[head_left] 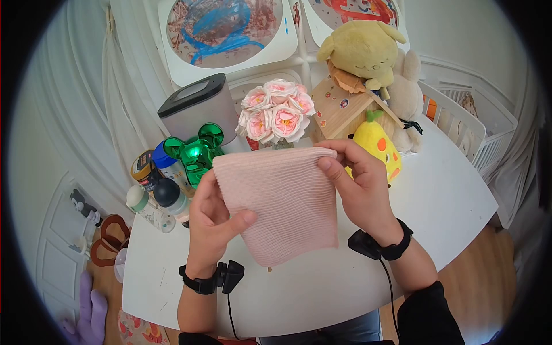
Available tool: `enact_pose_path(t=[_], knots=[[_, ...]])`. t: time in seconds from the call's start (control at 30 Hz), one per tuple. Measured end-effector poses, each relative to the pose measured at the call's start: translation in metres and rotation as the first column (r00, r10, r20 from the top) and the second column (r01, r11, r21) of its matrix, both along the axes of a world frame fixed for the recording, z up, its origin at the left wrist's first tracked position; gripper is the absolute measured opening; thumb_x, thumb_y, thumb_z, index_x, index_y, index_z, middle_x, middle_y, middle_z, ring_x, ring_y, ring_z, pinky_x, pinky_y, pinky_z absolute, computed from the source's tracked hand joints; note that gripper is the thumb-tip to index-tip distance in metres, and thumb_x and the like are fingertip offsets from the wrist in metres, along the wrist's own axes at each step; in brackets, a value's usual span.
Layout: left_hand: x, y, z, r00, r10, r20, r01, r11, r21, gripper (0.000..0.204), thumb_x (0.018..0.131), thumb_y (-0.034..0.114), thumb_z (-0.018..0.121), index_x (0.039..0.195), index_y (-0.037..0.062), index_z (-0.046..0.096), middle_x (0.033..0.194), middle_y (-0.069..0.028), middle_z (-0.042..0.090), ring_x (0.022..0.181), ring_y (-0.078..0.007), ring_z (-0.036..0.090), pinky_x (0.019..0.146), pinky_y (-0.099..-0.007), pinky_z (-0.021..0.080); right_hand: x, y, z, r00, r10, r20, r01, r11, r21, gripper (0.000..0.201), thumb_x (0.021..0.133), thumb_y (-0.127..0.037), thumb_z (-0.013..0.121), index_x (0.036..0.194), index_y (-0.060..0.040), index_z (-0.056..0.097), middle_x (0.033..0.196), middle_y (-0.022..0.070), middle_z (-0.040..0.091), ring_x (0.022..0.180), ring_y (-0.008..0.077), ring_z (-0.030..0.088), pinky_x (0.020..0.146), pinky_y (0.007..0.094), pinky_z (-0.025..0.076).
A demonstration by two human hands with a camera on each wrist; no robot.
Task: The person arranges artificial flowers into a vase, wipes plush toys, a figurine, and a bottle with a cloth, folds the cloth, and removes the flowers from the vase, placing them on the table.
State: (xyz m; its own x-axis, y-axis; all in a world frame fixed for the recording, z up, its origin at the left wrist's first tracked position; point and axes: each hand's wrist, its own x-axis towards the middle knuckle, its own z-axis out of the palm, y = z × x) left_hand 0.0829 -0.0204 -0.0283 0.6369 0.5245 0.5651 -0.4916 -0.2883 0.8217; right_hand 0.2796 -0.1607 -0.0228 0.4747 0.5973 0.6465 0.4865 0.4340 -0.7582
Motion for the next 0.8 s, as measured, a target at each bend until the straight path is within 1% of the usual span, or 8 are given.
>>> enact_pose_path(t=[0.1,0.2,0.37,0.4,0.47,0.6,0.67,0.8], knots=[[0.007,-0.006,-0.003,0.999,0.033,-0.020,-0.032,0.998,0.060,0.062,0.085,0.006,0.077,0.138,-0.0038,0.046,0.133,-0.0143,0.058,0.126,-0.0218,0.056,0.107,-0.0375,0.044,0.001,-0.002,0.000,0.998,0.009,-0.068,-0.012,0.999,-0.046,0.018,0.099,-0.011,0.064,0.112,0.0010,0.065,0.087,0.0008,0.064,0.080,0.0080,0.055,0.074,0.0242,0.047],[0.008,-0.004,-0.009,0.997,0.054,-0.060,-0.057,0.997,-0.047,0.054,0.088,0.003,0.075,0.134,-0.0032,0.049,0.127,-0.0147,0.064,0.115,-0.0190,0.063,0.100,-0.0333,0.050,0.003,0.000,-0.002,0.995,-0.001,-0.102,-0.004,0.999,-0.047,0.018,0.100,-0.014,0.064,0.109,0.0013,0.065,0.087,-0.0001,0.064,0.079,0.0065,0.054,0.075,0.0230,0.046],[0.009,0.003,-0.012,0.998,0.017,-0.059,-0.039,0.916,-0.400,0.034,0.099,0.011,0.064,0.127,-0.0024,0.053,0.113,-0.0124,0.070,0.096,-0.0136,0.070,0.084,-0.0277,0.057,0.009,0.013,-0.015,0.984,0.112,-0.135,-0.129,0.984,-0.120,0.060,0.099,-0.043,0.063,0.137,0.0000,0.047,0.128,0.0121,0.055,0.117,0.0190,0.055,0.097,0.0335,0.047],[0.011,0.004,-0.014,0.998,0.017,-0.059,-0.039,0.916,-0.399,0.034,0.099,0.011,0.064,0.127,-0.0024,0.053,0.113,-0.0124,0.070,0.096,-0.0136,0.070,0.084,-0.0277,0.057,0.010,0.017,-0.019,0.984,0.112,-0.136,-0.129,0.985,-0.119,0.060,0.099,-0.043,0.063,0.137,0.0000,0.047,0.128,0.0121,0.055,0.117,0.0190,0.055,0.097,0.0335,0.047],[0.014,0.005,-0.016,0.997,0.060,-0.039,-0.071,0.885,-0.461,0.030,0.101,0.014,0.061,0.126,-0.0016,0.054,0.113,-0.0119,0.070,0.096,-0.0137,0.070,0.082,-0.0275,0.057,0.010,0.022,-0.028,0.783,0.356,-0.510,-0.526,0.817,-0.236,0.083,0.097,-0.054,0.061,0.151,-0.0007,0.027,0.147,0.0216,0.039,0.136,0.0302,0.045,0.107,0.0403,0.043],[0.015,0.008,-0.016,0.996,0.078,-0.031,-0.082,0.838,-0.540,0.030,0.101,0.014,0.061,0.126,-0.0014,0.055,0.114,-0.0116,0.069,0.096,-0.0149,0.069,0.083,-0.0282,0.057,0.002,0.027,-0.036,0.852,0.358,-0.381,-0.481,0.823,-0.302,0.092,0.096,-0.055,0.062,0.154,0.0002,0.018,0.149,0.0277,0.034,0.138,0.0348,0.042,0.109,0.0408,0.042],[0.013,0.011,-0.017,0.999,0.040,-0.023,-0.046,0.823,-0.566,0.031,0.101,0.013,0.060,0.127,-0.0015,0.055,0.118,-0.0118,0.067,0.100,-0.0158,0.068,0.086,-0.0295,0.057,-0.004,0.026,-0.039,0.940,0.262,-0.218,-0.315,0.914,-0.258,0.090,0.096,-0.055,0.062,0.154,0.0001,0.020,0.152,0.0285,0.032,0.142,0.0382,0.038,0.112,0.0426,0.038],[0.013,0.014,-0.022,1.000,0.017,0.020,-0.002,0.811,-0.585,0.031,0.101,0.013,0.060,0.127,-0.0015,0.055,0.120,-0.0115,0.067,0.104,-0.0160,0.067,0.090,-0.0305,0.056,-0.005,0.030,-0.047,0.883,0.256,-0.393,-0.383,0.878,-0.287,0.090,0.095,-0.052,0.065,0.153,-0.0002,0.021,0.153,0.0273,0.030,0.144,0.0392,0.033,0.115,0.0467,0.033]])
